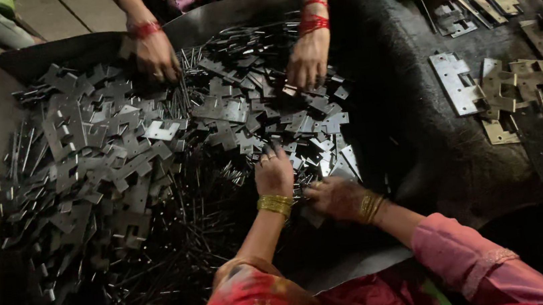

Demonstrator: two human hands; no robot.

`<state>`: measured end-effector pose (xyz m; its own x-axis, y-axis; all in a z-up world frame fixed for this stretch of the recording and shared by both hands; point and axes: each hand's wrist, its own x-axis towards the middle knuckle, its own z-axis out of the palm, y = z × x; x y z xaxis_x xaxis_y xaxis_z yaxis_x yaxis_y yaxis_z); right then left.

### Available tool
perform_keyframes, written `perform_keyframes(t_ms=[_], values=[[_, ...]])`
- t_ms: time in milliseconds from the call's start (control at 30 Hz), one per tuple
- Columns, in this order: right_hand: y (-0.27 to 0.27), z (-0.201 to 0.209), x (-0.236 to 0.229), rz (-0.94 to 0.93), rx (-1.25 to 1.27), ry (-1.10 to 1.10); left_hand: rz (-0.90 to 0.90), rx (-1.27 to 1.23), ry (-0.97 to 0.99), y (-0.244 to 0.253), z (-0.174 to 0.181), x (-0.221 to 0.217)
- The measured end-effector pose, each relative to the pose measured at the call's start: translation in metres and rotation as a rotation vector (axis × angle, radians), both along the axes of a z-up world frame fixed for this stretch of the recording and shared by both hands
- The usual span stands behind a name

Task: The person sorts small metal parts from a large pile in a bin, picking them up by hand and placing them onto a nearby surface. Another person is also sorting parts in the background.

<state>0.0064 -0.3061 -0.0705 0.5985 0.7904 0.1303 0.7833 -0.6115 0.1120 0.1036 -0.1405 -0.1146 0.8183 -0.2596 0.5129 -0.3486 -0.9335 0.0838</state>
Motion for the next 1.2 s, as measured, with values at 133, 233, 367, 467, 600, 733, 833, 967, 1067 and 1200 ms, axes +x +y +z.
perform_keyframes(t_ms=[133, 233, 367, 467, 600, 733, 833, 967, 1067, 1200], values=[[0.01, -0.007, -0.005, 0.004, -0.033, 0.126, -0.214, 0.247, 0.187, 0.025, -0.014, 0.002], [0.019, 0.004, -0.008, -0.293, 0.197, 0.34, -0.372, 0.286, 0.204, 0.056, -0.008, -0.015], [0.018, 0.037, -0.017, -0.741, 1.909, 1.294, -0.343, 0.075, 0.184, 0.078, 0.009, -0.04], [0.009, 0.043, -0.031, -1.269, 2.119, 1.097, -0.205, -0.115, 0.142, 0.061, 0.013, -0.034], [0.011, -0.005, -0.043, -1.393, 2.523, 0.926, 0.061, -0.043, 0.209, 0.015, -0.006, -0.002], [0.008, -0.071, -0.064, -1.261, 2.435, 0.964, -0.051, 0.175, 0.262, -0.004, -0.037, 0.021], [0.01, -0.092, -0.069, -1.303, 2.447, 1.159, -0.148, 0.266, 0.323, 0.005, -0.045, 0.026], [0.02, -0.082, -0.066, -1.34, 2.483, 1.209, -0.113, 0.293, 0.221, 0.034, -0.034, -0.01], [0.023, -0.067, -0.064, -1.358, 2.442, 1.215, -0.138, 0.181, 0.205, 0.059, -0.019, -0.068], [0.025, -0.056, -0.068, -1.208, 2.39, 1.17, -0.025, 0.067, 0.581, 0.079, 0.007, -0.108]])
